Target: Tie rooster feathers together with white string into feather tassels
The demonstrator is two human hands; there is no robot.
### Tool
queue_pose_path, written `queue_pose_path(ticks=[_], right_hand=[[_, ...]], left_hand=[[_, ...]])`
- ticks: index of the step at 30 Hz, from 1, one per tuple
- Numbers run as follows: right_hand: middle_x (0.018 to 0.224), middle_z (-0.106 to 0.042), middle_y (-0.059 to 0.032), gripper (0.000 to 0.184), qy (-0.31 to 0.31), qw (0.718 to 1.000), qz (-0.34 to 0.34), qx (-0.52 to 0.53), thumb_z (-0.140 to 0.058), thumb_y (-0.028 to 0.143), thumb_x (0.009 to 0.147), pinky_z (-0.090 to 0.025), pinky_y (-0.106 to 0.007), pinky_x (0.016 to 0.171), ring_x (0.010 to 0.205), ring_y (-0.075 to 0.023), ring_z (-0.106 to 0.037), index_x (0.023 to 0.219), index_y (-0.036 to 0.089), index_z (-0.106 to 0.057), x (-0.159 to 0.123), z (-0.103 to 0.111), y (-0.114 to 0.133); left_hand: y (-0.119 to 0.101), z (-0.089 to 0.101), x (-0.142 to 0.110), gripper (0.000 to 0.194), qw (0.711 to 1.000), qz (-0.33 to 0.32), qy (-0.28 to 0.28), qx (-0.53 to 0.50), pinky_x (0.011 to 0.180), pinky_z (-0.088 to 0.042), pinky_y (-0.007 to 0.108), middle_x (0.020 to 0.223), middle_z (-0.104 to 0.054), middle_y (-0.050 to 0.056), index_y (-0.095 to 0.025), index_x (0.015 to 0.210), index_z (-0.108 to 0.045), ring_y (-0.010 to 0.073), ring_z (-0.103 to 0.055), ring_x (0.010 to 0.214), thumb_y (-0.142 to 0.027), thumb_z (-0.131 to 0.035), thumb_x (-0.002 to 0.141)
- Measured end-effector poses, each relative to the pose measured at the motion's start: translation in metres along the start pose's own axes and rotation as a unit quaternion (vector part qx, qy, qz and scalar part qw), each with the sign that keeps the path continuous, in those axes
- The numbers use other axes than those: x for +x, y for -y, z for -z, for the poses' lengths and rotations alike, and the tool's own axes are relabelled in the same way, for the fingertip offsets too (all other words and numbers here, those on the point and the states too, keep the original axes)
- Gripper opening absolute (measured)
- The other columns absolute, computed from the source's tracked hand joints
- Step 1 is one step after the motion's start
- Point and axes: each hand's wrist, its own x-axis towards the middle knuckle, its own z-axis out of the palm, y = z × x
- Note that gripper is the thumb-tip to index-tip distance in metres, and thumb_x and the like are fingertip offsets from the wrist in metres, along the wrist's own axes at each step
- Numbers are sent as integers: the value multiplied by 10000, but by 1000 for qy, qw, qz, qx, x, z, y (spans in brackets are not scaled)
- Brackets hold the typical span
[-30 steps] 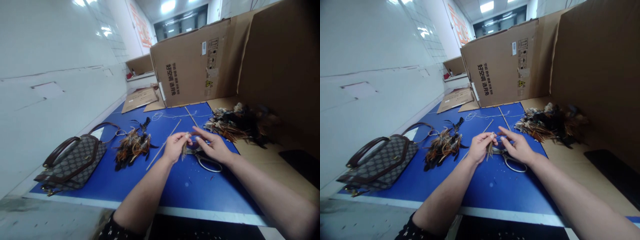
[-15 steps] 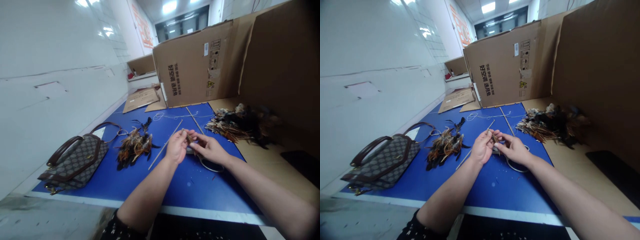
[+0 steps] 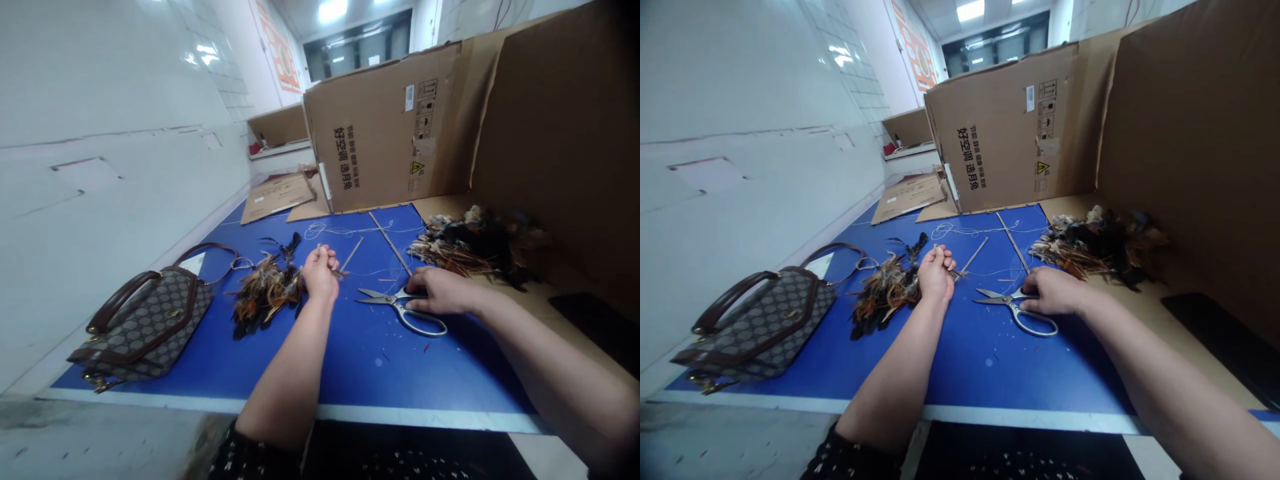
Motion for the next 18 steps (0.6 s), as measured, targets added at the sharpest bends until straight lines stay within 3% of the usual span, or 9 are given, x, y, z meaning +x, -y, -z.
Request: queue_pose_path(ticks=[2, 7, 10, 13, 18], right_hand=[[869, -742, -60, 391, 57, 998, 0, -41, -890, 539, 611, -505, -318, 688, 748, -238, -693, 866, 258, -799, -2, -2, 6], [953, -751, -95, 318, 74, 994, 23, -82, -832, 413, 693, -512, -326, 799, 904, -278, -699, 960, 244, -797, -7, -8, 23], [1000, -747, -102, 281, 89, 990, 56, -89, -764, 319, 751, -516, -319, 849, 947, -269, -690, 1014, 223, -788, -17, -1, 25], [1055, -731, -105, 319, 110, 987, 75, -84, -727, 253, 773, -527, -320, 868, 963, -256, -683, 1087, 211, -764, -35, 17, 15], [1094, -718, -131, 312, 131, 984, 49, -114, -682, 190, 817, -553, -326, 869, 951, -248, -696, 1116, 230, -761, -67, 53, -20]], left_hand=[[8, 5, 4, 375, 1000, -1, -12, 6, 539, -332, 214, 715, -604, -8, -153, 900, -624, 52, -458, 541, -429, -851, 786], [16, 9, 7, 386, 1000, -6, -17, -2, 557, -379, 222, 712, -627, -9, -140, 935, -630, 60, -502, 531, -416, -849, 776], [16, 9, 9, 427, 1000, -17, -17, -10, 552, -390, 222, 709, -633, -6, -133, 944, -633, 64, -509, 529, -433, -865, 746], [16, 10, 11, 447, 999, -28, -26, -9, 541, -398, 222, 707, -636, -1, -128, 939, -639, 70, -516, 529, -452, -867, 733], [21, 10, 12, 391, 999, -27, -28, 0, 528, -402, 216, 706, -639, 4, -131, 917, -648, 68, -513, 521, -450, -827, 776]])
